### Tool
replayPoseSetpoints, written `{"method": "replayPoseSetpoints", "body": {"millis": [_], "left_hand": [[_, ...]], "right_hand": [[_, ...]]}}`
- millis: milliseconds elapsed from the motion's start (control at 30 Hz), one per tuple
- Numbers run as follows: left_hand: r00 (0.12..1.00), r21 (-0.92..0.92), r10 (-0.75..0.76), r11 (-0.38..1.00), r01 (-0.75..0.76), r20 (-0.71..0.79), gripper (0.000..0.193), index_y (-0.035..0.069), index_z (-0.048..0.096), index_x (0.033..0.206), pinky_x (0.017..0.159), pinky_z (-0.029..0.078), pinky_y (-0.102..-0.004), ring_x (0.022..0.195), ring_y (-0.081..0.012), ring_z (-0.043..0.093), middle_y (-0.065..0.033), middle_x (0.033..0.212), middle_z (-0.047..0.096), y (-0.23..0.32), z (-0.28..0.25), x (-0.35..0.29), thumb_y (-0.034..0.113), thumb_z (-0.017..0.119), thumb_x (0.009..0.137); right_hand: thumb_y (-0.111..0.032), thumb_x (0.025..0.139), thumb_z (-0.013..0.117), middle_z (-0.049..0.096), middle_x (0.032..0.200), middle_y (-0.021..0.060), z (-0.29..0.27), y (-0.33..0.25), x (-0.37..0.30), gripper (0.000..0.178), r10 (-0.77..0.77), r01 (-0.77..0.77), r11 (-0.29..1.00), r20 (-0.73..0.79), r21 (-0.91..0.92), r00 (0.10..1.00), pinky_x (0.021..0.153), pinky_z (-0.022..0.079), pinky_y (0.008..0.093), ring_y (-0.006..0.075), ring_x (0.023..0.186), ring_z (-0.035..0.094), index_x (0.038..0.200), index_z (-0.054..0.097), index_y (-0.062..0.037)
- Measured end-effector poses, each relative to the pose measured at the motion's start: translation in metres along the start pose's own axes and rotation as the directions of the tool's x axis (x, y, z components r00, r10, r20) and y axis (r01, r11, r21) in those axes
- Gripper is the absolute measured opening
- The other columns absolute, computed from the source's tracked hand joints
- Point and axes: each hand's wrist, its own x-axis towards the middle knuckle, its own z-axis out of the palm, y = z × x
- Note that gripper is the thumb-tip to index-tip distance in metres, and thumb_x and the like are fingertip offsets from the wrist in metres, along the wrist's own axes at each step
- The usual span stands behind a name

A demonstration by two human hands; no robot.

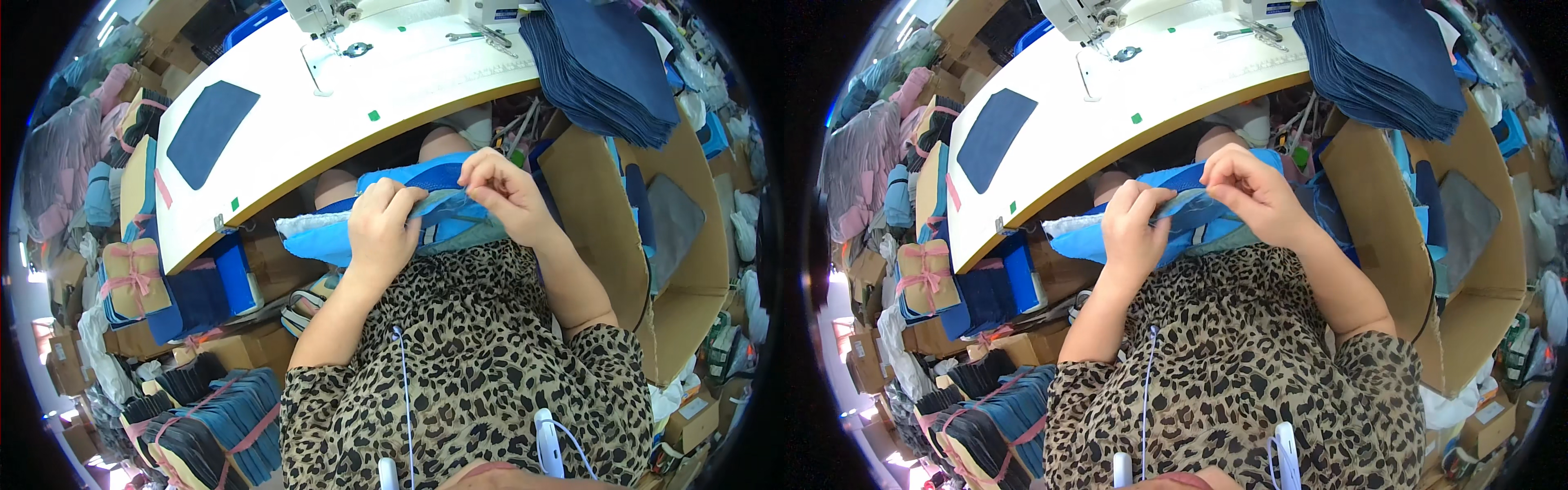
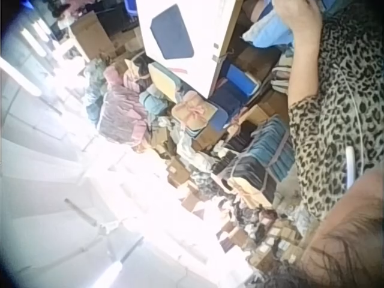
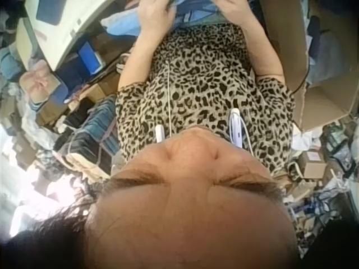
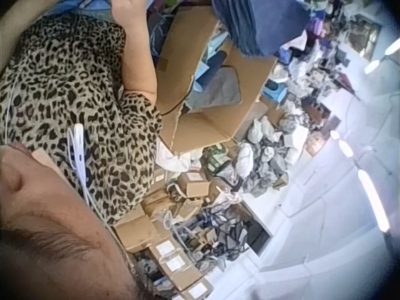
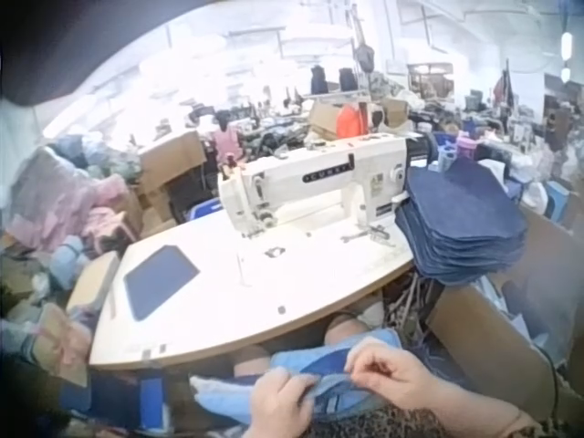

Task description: Assembling a blue leather or fabric product by manually inserting a white lining material into the outer shell.

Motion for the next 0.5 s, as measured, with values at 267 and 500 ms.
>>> {"method": "replayPoseSetpoints", "body": {"millis": [267,500], "left_hand": [[0.996,0.102,0.005,0.995,-0.014,0.085,0.024,0.010,0.060,0.080,0.071,0.043,-0.0378,0.077,-0.0235,0.057,-0.0039,0.078,0.054,0.028,-0.002,0.026,0.008,0.074,0.061],[0.984,0.078,0.074,0.993,-0.087,0.165,0.015,0.011,0.065,0.072,0.070,0.043,-0.0381,0.073,-0.0251,0.058,-0.0033,0.070,0.057,0.004,0.001,0.018,0.013,0.077,0.064]], "right_hand": [[-0.015,0.102,0.046,0.066,0.089,0.0107,-0.005,-0.001,-0.003,0.009,0.229,-0.253,0.884,0.107,0.392,0.967,0.061,0.042,0.0191,0.0048,0.064,0.047,0.096,0.046,-0.0085],[0.004,0.082,0.055,0.060,0.078,0.0138,-0.047,-0.010,-0.014,0.010,-0.074,0.039,0.828,-0.040,-0.559,0.996,0.066,0.049,0.0341,0.0301,0.071,0.061,0.090,0.058,-0.0019]]}}
